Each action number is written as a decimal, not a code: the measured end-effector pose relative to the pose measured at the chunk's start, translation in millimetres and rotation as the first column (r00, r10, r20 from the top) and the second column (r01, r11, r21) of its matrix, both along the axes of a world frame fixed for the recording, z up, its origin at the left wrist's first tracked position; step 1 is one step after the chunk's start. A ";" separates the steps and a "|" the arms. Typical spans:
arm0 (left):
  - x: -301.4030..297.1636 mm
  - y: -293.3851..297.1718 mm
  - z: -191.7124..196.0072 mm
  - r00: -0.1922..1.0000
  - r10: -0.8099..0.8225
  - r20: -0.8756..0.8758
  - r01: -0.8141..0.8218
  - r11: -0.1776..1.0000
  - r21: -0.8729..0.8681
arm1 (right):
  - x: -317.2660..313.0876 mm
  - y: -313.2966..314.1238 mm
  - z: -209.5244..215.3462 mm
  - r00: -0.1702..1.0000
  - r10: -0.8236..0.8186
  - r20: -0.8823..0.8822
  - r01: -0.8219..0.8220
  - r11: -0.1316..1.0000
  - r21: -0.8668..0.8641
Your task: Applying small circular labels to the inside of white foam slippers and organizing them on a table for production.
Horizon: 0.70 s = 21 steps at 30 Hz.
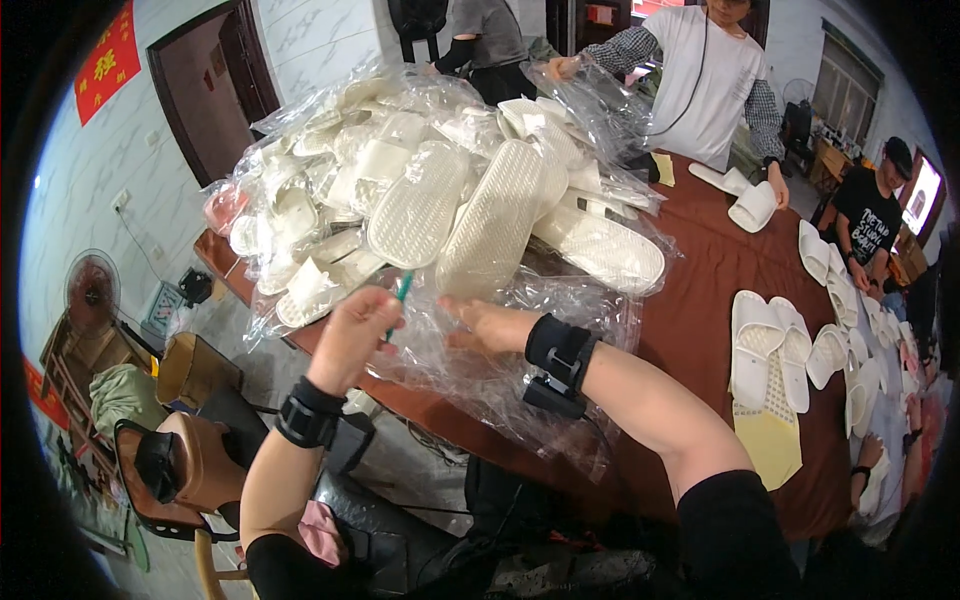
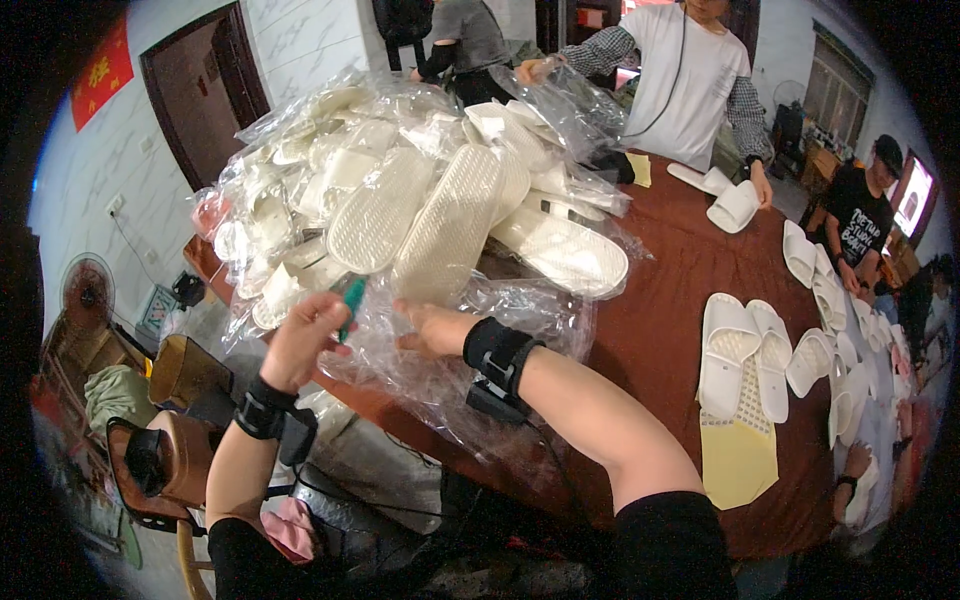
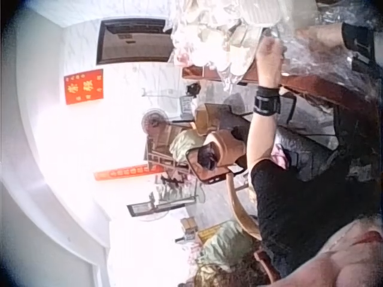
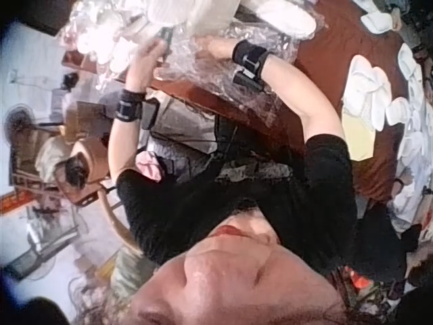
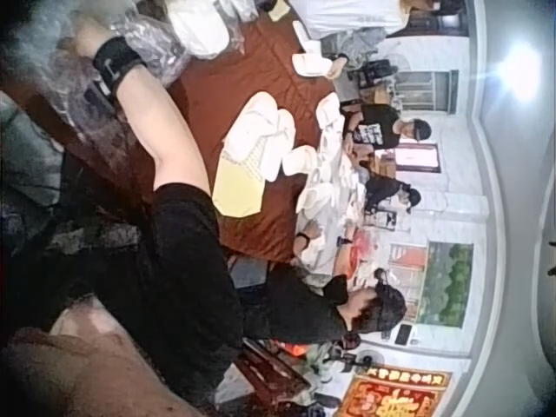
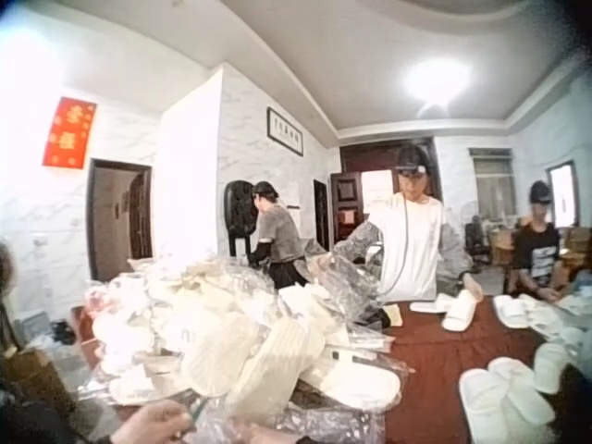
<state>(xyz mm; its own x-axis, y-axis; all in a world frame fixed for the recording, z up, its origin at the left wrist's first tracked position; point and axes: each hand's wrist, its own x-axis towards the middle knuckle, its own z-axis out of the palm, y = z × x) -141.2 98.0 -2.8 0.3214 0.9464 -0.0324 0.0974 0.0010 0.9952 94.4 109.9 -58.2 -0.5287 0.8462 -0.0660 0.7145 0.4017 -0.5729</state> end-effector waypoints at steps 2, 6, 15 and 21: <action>1.9 0.8 -24.7 0.934 0.035 -0.356 0.117 0.911 0.394 | -6.8 -2.9 3.5 1.000 -0.019 -0.021 0.019 1.000 0.003; 10.6 22.3 -63.7 0.870 0.128 -0.476 0.234 0.742 0.628 | 3.5 -5.1 1.7 0.997 0.043 -0.059 -0.039 0.997 0.066; 13.5 44.9 -77.1 0.624 0.306 -0.719 0.334 0.727 0.600 | 76.8 -87.8 102.6 0.879 0.133 -0.459 -0.024 0.972 0.235; -2.6 66.2 -75.1 0.694 0.240 -0.678 0.329 0.732 0.596 | 190.7 -87.1 99.3 0.645 -0.397 -0.653 0.595 0.797 0.104</action>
<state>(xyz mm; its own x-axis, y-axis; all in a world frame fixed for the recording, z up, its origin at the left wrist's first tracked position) -143.7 164.3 -78.0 0.5142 0.7909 0.3319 0.7047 -0.6101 0.3621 285.1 22.8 41.1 0.1306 0.9143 0.3834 0.4253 0.2977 -0.8547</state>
